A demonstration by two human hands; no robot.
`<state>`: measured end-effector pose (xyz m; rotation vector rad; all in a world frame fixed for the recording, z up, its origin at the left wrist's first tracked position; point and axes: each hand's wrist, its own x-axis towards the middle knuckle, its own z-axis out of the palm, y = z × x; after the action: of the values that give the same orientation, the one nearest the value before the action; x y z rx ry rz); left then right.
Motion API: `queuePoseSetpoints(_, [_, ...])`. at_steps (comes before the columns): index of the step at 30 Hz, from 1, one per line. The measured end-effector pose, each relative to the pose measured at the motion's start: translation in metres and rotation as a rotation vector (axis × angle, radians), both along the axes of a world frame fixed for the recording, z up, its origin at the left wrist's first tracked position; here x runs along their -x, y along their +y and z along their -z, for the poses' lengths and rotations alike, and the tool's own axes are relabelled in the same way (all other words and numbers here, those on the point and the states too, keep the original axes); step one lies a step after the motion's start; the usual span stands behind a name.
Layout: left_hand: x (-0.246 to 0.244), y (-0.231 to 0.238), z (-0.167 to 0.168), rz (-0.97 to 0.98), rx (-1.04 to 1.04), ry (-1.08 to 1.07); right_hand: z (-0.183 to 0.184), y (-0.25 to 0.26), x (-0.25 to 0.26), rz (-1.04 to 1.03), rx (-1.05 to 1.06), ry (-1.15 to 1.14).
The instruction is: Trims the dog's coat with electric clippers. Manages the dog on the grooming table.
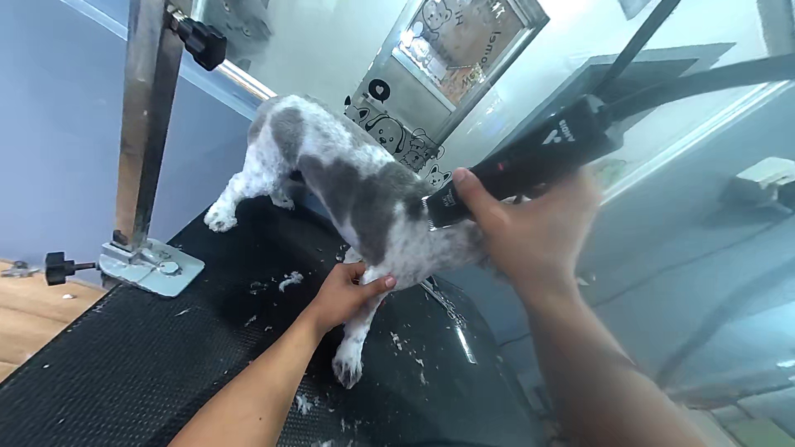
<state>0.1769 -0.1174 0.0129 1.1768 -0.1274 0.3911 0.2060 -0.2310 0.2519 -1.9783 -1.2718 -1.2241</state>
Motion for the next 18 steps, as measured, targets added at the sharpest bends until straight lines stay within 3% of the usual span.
queuePoseSetpoints(8, [0.001, 0.001, 0.003, 0.001, 0.027, 0.005, 0.045, 0.018, 0.004, -0.283, 0.002, 0.069])
queuePoseSetpoints(12, [-0.001, 0.0, 0.007, 0.002, 0.113, -0.046, 0.069, 0.039, 0.014, -0.357, 0.189, 0.111])
queuePoseSetpoints(15, [-0.001, -0.004, 0.008, -0.044, 0.172, -0.021, 0.063, 0.042, 0.023, -0.45, 0.396, 0.175])
queuePoseSetpoints(18, [-0.003, -0.003, 0.008, -0.026, 0.181, -0.004, 0.032, 0.021, 0.038, -0.584, 0.282, 0.148])
